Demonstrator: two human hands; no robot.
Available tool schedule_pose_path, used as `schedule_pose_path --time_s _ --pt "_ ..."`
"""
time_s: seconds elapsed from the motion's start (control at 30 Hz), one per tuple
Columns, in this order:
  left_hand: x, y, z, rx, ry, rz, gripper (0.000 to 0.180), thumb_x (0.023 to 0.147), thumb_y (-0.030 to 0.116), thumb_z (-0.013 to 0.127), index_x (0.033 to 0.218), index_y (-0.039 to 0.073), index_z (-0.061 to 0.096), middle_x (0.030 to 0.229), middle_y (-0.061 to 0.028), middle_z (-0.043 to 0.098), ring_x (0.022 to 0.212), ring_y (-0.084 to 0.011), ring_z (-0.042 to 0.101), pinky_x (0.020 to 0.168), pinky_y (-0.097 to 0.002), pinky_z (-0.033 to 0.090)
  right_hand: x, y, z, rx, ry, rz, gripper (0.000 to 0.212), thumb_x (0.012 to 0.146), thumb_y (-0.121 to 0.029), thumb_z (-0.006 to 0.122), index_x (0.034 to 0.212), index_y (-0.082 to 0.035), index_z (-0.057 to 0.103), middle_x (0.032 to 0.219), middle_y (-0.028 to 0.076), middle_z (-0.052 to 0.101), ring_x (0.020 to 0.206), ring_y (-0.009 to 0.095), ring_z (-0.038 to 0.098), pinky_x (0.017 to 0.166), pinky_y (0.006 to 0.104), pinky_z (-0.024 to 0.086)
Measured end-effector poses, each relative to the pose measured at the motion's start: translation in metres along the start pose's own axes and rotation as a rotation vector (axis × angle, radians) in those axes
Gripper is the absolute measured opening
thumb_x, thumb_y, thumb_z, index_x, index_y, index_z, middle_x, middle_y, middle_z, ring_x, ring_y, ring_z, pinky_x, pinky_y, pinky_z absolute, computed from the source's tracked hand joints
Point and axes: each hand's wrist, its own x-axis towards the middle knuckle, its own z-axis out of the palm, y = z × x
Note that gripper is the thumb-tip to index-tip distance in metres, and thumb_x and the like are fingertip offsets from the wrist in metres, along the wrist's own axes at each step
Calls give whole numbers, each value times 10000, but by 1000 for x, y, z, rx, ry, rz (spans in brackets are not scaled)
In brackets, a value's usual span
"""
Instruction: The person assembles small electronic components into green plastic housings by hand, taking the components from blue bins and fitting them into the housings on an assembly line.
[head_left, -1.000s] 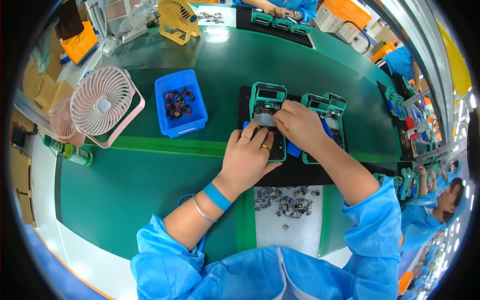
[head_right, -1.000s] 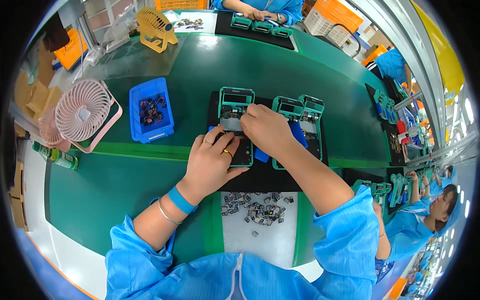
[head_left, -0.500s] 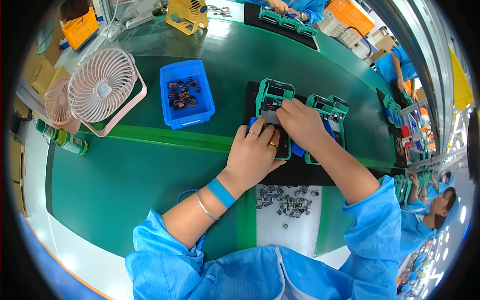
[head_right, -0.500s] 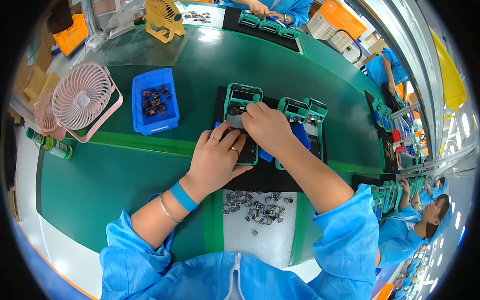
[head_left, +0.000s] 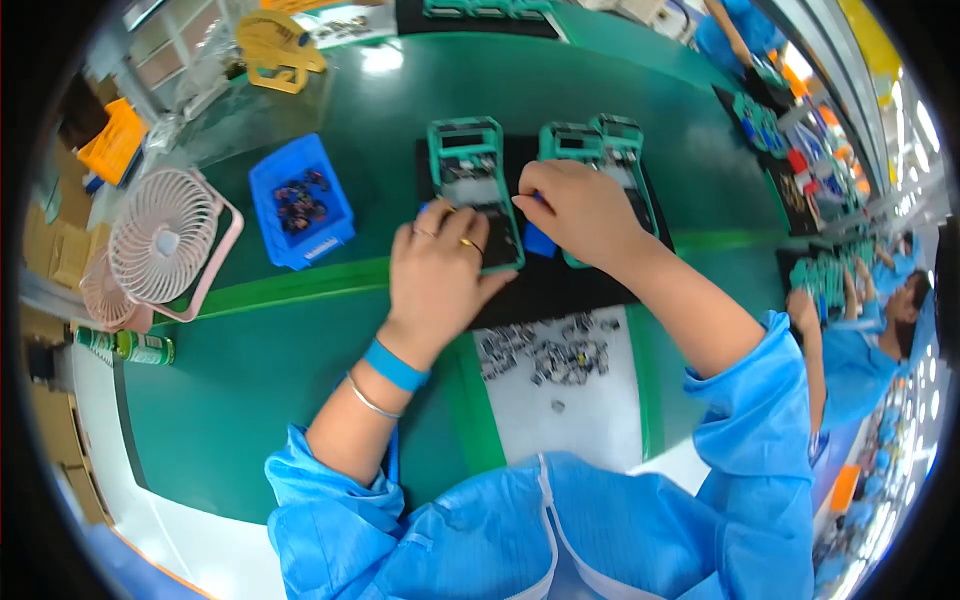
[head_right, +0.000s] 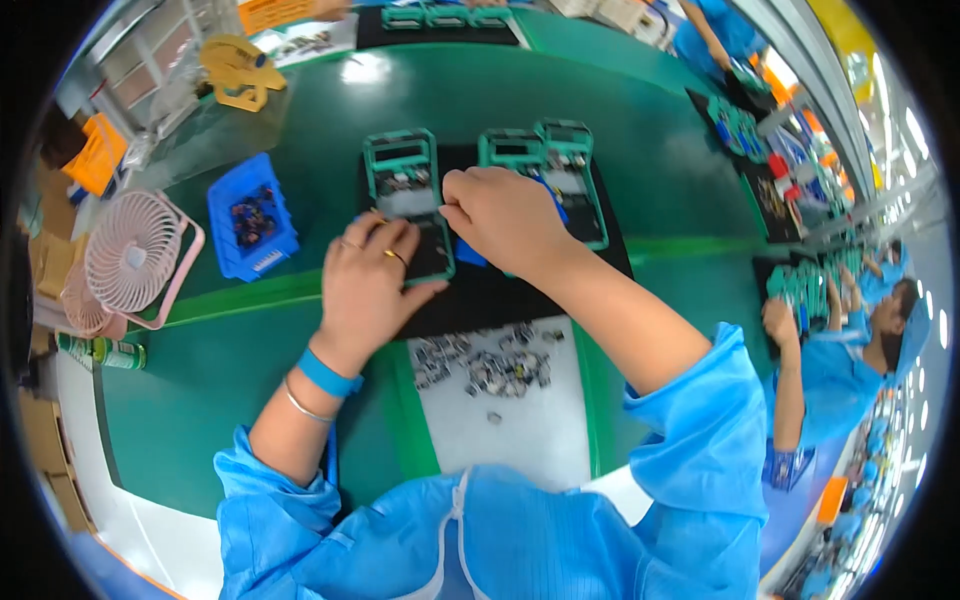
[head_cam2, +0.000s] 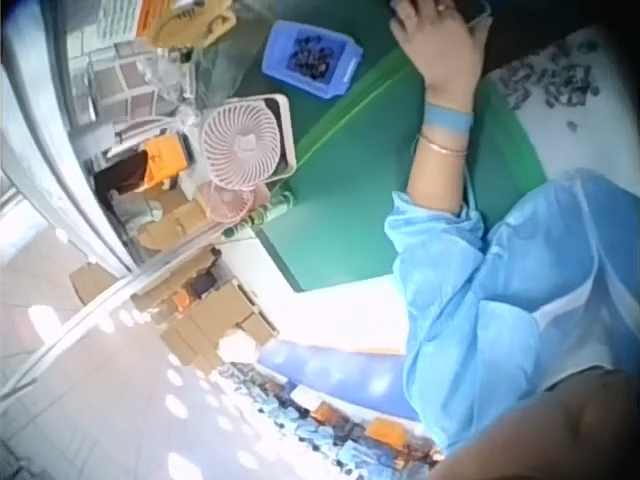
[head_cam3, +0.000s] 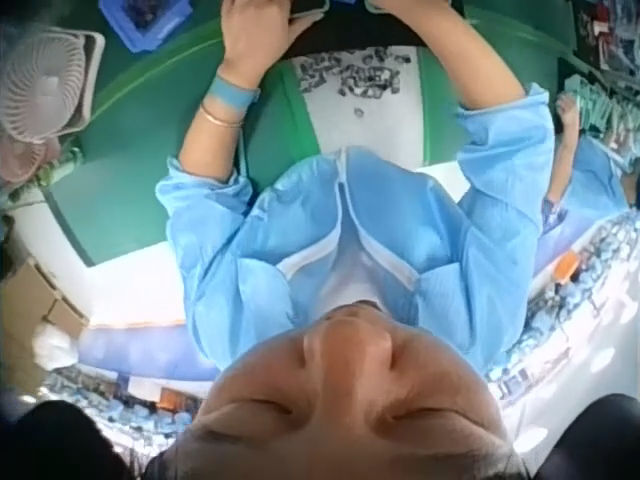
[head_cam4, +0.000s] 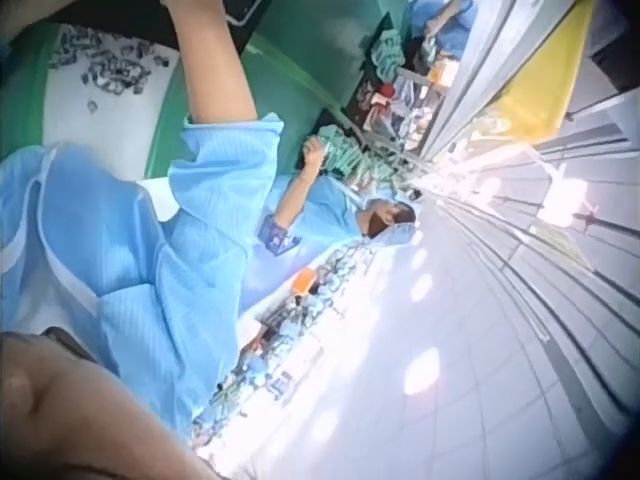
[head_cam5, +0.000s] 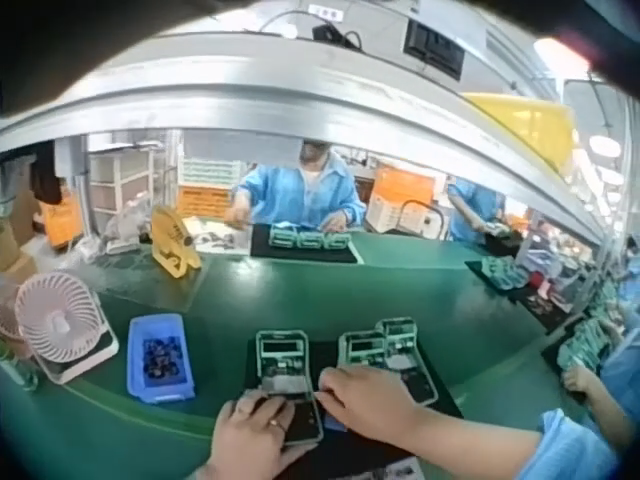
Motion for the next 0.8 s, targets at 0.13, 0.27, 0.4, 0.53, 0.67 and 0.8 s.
schedule_pose_path --time_s 0.13,0.27,0.4,0.53,0.67,0.8 --pt "-3 -7 5 20 59 36 587 658 308 847 1143 12 701 1187 -88 649 1190 -301 530 963 -435 441 -88 -9 -25 281 -74 148 127 868 -167 664 849 -63 595 769 110 607 742 333 623 633 432 489" --pt "0 -5 10 38 70 52 568 670 316 843 1119 -3 702 1177 -95 649 1189 -311 527 976 -447 435 -178 -30 -19 518 -210 211 88 873 -136 665 914 -58 654 853 106 642 804 310 644 709 392 528" --pt "2 -3 8 73 63 69 572 702 366 821 1118 -7 698 1195 -113 638 1203 -323 513 1002 -480 412 -197 -57 -4 324 -166 -30 157 841 -106 645 997 -97 635 965 52 608 925 242 629 704 355 551" --pt "7 14 1 121 -26 43 680 771 373 791 1306 4 589 1382 -197 523 1332 -364 431 1092 -541 320 -189 -56 -3 143 -224 -198 182 771 -116 594 950 -84 581 947 52 576 903 207 618 676 308 564" --pt "32 48 2 -27 -9 197 652 786 340 776 1328 41 571 1389 -198 514 1303 -393 449 1091 -498 342 -194 -48 -4 195 -183 -195 181 767 -93 615 943 -72 580 917 70 588 879 234 630 665 331 557" --pt "49 78 27 -60 -111 279 683 807 386 749 1356 35 543 1380 -221 510 1312 -393 447 1092 -483 351 -204 -38 -32 196 -197 66 179 741 -59 637 906 -52 566 821 101 589 804 280 640 651 366 546"
